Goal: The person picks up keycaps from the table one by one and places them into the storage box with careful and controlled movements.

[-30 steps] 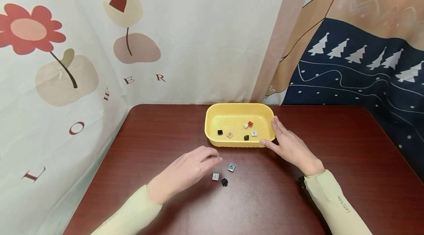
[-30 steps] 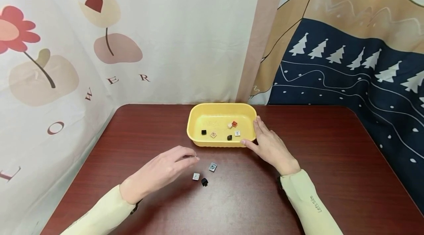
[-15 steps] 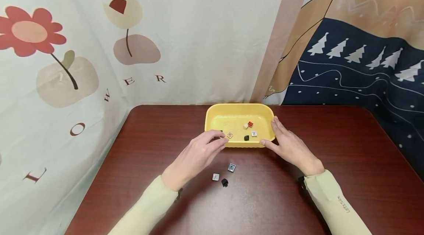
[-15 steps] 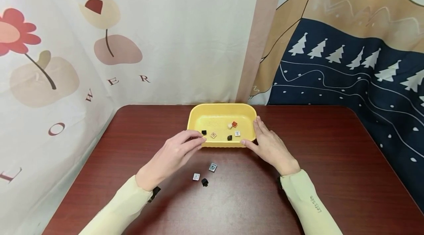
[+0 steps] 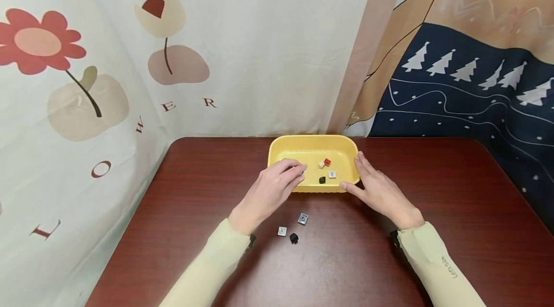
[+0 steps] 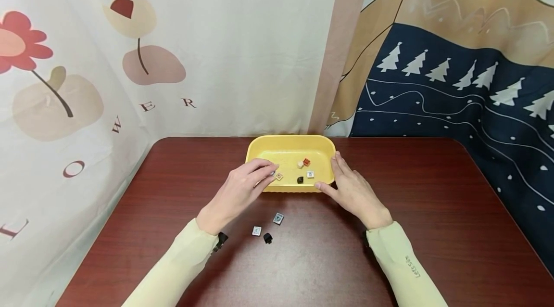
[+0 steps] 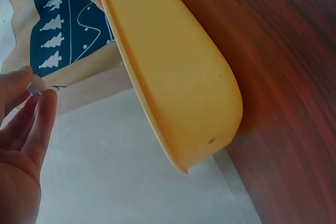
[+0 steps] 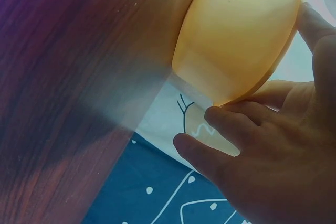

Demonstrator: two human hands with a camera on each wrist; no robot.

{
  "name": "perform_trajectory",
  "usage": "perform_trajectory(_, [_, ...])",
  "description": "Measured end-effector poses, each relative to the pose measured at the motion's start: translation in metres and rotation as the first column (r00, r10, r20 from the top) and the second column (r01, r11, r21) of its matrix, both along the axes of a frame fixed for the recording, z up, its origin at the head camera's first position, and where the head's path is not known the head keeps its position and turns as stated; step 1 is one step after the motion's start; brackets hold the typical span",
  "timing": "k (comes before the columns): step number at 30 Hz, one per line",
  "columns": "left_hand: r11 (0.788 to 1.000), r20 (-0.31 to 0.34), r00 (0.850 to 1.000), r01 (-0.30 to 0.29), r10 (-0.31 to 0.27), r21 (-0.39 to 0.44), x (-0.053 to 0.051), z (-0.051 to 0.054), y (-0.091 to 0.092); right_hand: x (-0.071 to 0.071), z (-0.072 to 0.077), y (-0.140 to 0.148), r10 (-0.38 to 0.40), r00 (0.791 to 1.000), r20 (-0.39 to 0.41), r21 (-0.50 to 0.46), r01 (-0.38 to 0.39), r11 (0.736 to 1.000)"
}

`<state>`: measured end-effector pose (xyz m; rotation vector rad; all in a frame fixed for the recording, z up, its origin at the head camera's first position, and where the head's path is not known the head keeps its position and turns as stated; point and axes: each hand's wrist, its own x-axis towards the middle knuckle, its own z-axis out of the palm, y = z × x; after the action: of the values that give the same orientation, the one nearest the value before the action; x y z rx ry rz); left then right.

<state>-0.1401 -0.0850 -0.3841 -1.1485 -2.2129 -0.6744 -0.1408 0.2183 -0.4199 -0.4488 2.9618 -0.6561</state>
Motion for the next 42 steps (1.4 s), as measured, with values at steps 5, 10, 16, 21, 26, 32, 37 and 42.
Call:
perform_trajectory(5, [1.0, 0.027, 1.0, 0.011, -0.012, 0.02, -0.005, 0.0, 0.008, 0.0, 0.0, 0.0, 0.001, 1.0, 0.001, 0.0, -0.001, 1.0])
perform_trajectory(10, [0.999, 0.062, 0.998, 0.015, -0.017, 0.03, -0.012, -0.002, 0.016, 0.0, 0.0, 0.0, 0.0, 1.0, -0.006, 0.0, 0.0, 1.0])
perform_trajectory(16, [1.0, 0.099, 0.995, -0.015, 0.014, 0.015, -0.018, -0.004, 0.026, 0.0, 0.0, 0.0, 0.003, 1.0, -0.01, 0.0, -0.003, 1.0])
perform_trajectory(21, [0.999, 0.106, 0.993, -0.043, 0.044, -0.016, -0.024, -0.008, 0.033, 0.0, 0.0, 0.0, 0.007, 1.0, -0.016, -0.002, -0.007, 1.0])
perform_trajectory(26, [0.996, 0.138, 0.988, -0.061, 0.07, -0.069, -0.031, -0.013, 0.038, 0.0, 0.0, 0.0, 0.003, 1.0, -0.008, -0.002, -0.003, 1.0])
perform_trajectory(32, [0.991, 0.181, 0.979, -0.078, 0.098, -0.112, -0.037, -0.02, 0.043, 0.0, 0.001, 0.0, 0.005, 1.0, -0.001, -0.005, -0.005, 1.0])
perform_trajectory(37, [0.983, 0.222, 0.966, -0.101, 0.134, -0.152, -0.041, -0.024, 0.046, 0.001, 0.002, 0.0, 0.005, 1.0, -0.002, -0.006, -0.005, 1.0])
perform_trajectory(42, [0.974, 0.256, 0.951, -0.126, 0.173, -0.189, -0.044, -0.026, 0.05, 0.001, 0.001, 0.0, 0.006, 1.0, -0.009, -0.007, -0.006, 1.0])
